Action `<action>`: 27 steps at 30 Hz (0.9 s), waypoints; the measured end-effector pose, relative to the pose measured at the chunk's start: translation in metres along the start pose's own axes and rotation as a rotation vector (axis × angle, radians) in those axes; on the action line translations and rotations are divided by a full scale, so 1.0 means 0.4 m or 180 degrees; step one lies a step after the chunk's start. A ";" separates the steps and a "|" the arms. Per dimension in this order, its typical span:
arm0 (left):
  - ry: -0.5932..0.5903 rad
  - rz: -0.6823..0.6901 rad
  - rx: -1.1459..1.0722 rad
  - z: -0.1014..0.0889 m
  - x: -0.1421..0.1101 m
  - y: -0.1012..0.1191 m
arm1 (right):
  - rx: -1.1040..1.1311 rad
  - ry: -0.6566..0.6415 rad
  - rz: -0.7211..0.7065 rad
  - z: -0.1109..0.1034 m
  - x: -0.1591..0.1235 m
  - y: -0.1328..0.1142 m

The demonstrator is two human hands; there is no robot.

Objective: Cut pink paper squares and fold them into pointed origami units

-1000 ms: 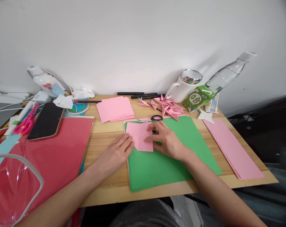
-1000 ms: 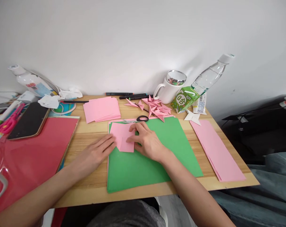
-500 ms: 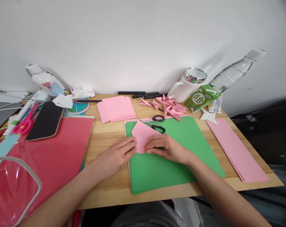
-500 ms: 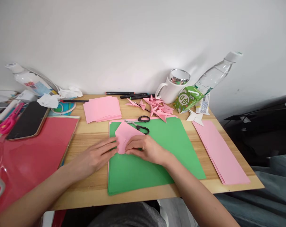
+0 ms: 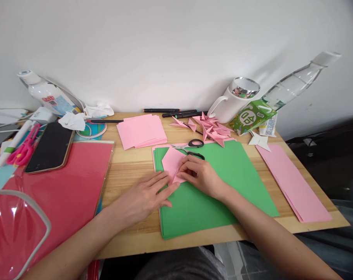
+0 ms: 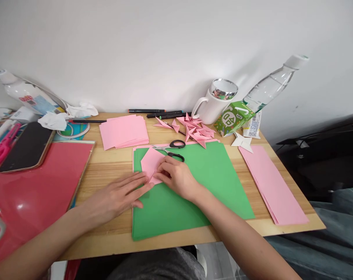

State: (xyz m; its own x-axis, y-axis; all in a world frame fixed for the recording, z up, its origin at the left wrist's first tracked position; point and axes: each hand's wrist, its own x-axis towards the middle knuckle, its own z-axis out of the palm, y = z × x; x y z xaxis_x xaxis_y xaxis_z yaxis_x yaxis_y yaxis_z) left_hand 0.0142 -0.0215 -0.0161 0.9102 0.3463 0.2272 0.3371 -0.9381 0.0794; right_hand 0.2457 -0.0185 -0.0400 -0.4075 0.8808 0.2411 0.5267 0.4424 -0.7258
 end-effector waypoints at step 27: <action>-0.0386 -0.0229 -0.0047 0.017 0.000 0.011 | 0.0134 0.0227 0.0404 0.000 0.003 -0.013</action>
State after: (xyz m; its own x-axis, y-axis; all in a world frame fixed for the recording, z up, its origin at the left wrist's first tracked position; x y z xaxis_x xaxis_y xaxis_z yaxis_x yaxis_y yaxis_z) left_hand 0.0174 -0.0256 -0.0225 0.9066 0.4097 0.1016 0.3996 -0.9106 0.1057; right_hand 0.2427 -0.0197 -0.0359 -0.2848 0.9396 0.1898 0.5382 0.3205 -0.7795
